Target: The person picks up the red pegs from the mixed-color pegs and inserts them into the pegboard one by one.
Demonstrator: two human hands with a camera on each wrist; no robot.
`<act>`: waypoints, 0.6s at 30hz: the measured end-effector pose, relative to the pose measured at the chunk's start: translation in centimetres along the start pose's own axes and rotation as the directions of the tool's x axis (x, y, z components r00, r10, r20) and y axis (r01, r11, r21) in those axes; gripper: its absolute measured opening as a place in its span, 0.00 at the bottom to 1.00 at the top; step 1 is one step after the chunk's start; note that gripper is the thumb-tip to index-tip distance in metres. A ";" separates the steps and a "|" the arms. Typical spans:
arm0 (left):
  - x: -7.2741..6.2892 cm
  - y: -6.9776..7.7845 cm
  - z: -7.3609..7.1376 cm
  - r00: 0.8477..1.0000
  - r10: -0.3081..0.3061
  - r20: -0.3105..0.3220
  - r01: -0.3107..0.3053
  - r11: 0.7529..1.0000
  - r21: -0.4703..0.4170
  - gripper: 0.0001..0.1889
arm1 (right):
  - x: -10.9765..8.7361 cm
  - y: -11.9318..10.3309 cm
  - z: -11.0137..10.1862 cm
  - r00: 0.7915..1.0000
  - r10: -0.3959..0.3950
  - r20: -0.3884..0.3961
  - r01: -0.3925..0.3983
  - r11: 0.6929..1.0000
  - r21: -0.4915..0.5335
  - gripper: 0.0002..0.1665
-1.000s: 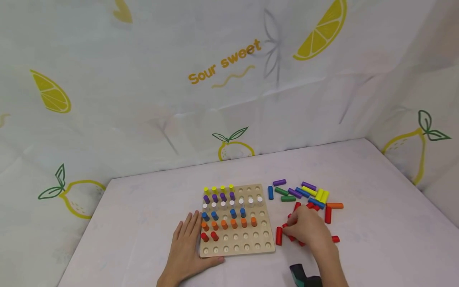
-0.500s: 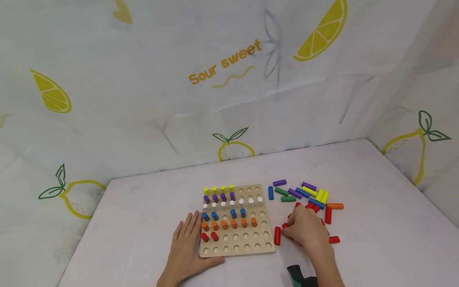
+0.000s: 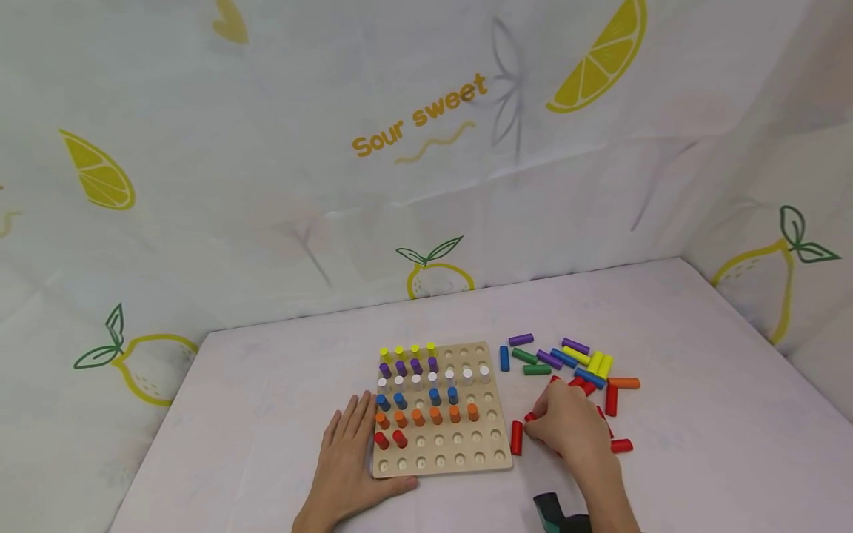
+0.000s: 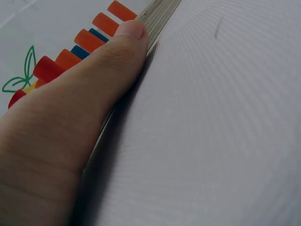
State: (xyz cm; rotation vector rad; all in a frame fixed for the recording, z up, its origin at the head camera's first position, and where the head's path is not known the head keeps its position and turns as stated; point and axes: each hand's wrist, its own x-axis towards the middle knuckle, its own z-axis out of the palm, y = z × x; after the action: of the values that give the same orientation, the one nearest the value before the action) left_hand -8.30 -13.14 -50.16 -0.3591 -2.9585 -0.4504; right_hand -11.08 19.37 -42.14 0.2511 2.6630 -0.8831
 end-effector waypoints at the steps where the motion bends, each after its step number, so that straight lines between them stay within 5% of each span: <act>1: 0.0 0.0 0.0 1.000 -0.001 0.001 0.001 1.000 -0.002 0.72 | 0.0 0.0 0.0 1.000 0.000 0.000 0.000 1.000 0.000 0.13; 18: -0.1 0.0 0.1 1.000 -0.002 -0.006 0.002 1.000 -0.009 0.72 | -0.5 -0.7 -0.7 0.997 -0.061 -0.050 0.061 0.998 -0.017 0.17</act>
State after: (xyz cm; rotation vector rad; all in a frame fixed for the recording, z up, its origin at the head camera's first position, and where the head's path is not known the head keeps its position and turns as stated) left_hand -8.24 -13.17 -50.25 -0.3555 -2.9518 -0.4648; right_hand -10.94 19.20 -41.06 0.1918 2.7365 -0.8848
